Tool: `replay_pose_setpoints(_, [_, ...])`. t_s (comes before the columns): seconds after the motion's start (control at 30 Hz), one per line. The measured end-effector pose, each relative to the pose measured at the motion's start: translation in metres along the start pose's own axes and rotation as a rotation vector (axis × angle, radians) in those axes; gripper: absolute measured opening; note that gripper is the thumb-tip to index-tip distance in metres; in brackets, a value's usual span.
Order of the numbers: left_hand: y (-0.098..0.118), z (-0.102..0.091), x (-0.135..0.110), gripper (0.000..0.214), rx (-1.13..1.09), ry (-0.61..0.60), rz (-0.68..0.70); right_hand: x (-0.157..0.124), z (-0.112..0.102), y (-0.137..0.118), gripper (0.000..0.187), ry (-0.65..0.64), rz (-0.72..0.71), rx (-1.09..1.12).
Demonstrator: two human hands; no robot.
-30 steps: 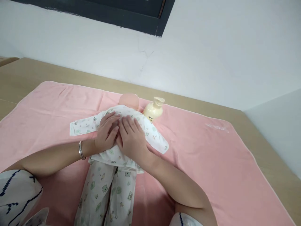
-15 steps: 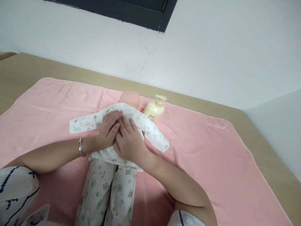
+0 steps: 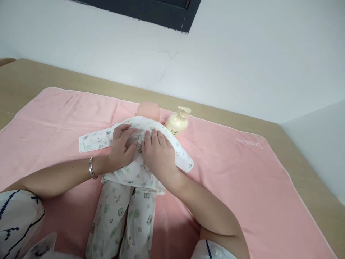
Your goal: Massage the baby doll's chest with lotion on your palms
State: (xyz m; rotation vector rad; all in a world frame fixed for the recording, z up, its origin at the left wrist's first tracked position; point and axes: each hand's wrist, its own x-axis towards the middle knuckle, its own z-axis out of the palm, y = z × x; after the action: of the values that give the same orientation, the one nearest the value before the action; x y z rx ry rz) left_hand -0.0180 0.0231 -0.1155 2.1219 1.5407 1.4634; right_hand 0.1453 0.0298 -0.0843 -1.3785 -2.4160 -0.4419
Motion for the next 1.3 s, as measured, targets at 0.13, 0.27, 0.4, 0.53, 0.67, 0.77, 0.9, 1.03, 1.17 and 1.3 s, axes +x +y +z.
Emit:
replay_pose_setpoints(0.13, [0.003, -0.003, -0.001, 0.042, 0.047, -0.089, -0.121, 0.000, -0.001, 0.000, 0.051, -0.056, 0.037, 0.052])
replay_pose_setpoints(0.27, [-0.005, -0.001, 0.002, 0.048, 0.032, -0.174, -0.032, 0.011, 0.010, 0.016, 0.062, -0.131, -0.030, 0.168])
replay_pose_setpoints(0.4, [-0.015, 0.003, 0.001, 0.050, 0.026, -0.162, 0.113, 0.012, 0.012, 0.014, 0.061, -0.150, -0.062, 0.202])
replay_pose_setpoints(0.53, [-0.014, 0.002, -0.004, 0.042, 0.009, -0.004, 0.295, -0.008, -0.002, -0.012, 0.055, -0.099, 0.035, 0.159])
replay_pose_setpoints(0.67, [-0.010, -0.001, -0.005, 0.040, 0.025, -0.032, 0.226, -0.019, -0.009, -0.025, 0.050, -0.072, 0.034, 0.132])
replay_pose_setpoints(0.77, [-0.011, 0.000, -0.003, 0.046, 0.060, -0.096, 0.106, -0.006, -0.001, -0.010, 0.052, -0.105, 0.035, 0.157])
replay_pose_setpoints(0.9, [-0.015, 0.003, -0.002, 0.047, 0.050, -0.084, 0.138, 0.009, 0.011, 0.008, 0.057, -0.102, -0.028, 0.169])
replay_pose_setpoints(1.03, [-0.014, 0.000, -0.001, 0.029, -0.045, -0.025, 0.267, -0.004, 0.004, -0.006, 0.050, -0.036, -0.035, 0.098])
replay_pose_setpoints(1.17, [-0.011, -0.003, -0.001, 0.022, -0.097, -0.005, 0.237, -0.018, -0.009, -0.021, 0.045, 0.007, -0.010, 0.032])
replay_pose_setpoints(1.3, [-0.011, -0.002, -0.002, 0.034, -0.031, -0.048, 0.116, -0.008, -0.008, -0.010, 0.054, -0.078, 0.032, 0.066])
